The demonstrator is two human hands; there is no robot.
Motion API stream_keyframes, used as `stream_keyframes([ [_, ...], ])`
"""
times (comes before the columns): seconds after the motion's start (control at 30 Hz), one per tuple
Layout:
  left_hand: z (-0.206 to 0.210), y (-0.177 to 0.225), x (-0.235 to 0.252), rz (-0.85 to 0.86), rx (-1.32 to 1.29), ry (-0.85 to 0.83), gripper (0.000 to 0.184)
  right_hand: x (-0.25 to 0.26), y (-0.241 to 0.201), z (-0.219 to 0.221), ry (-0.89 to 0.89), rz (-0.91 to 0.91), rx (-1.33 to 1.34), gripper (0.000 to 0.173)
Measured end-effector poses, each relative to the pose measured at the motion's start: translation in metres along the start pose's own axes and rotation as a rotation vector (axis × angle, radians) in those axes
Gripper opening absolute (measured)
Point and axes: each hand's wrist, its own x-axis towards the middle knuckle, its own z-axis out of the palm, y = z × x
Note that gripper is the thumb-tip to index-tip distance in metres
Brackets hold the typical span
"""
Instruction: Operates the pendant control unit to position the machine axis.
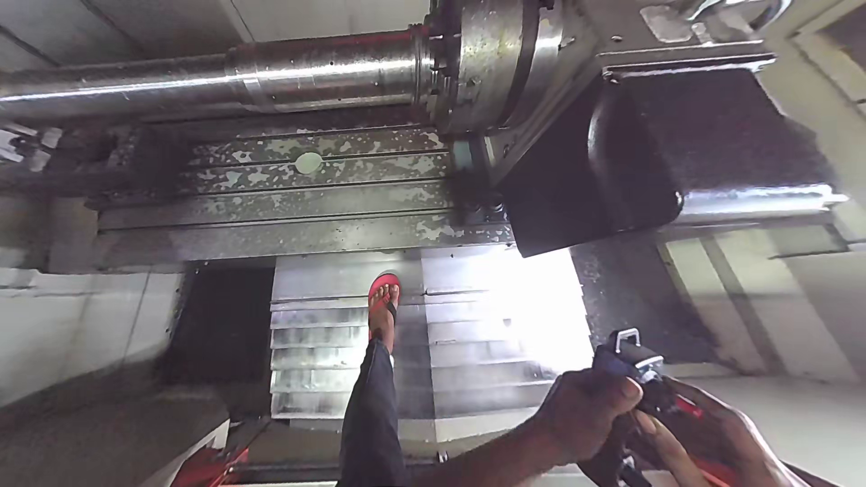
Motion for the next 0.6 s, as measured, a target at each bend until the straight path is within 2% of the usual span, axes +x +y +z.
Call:
stream_keyframes([
  [0.37, 0.0012, -0.0007, -0.0003, -0.003, 0.006, 0.001, 0.065, 0.0003, 0.0027, 0.0013, 0.032, 0.053, -0.050, 0.055],
  [0.6, 0.0027, -0.0010, -0.0011, 0.009, 0.015, -0.007, 0.070, -0.0016, 0.0045, 0.0032, 0.082, 0.070, -0.089, 0.054],
])
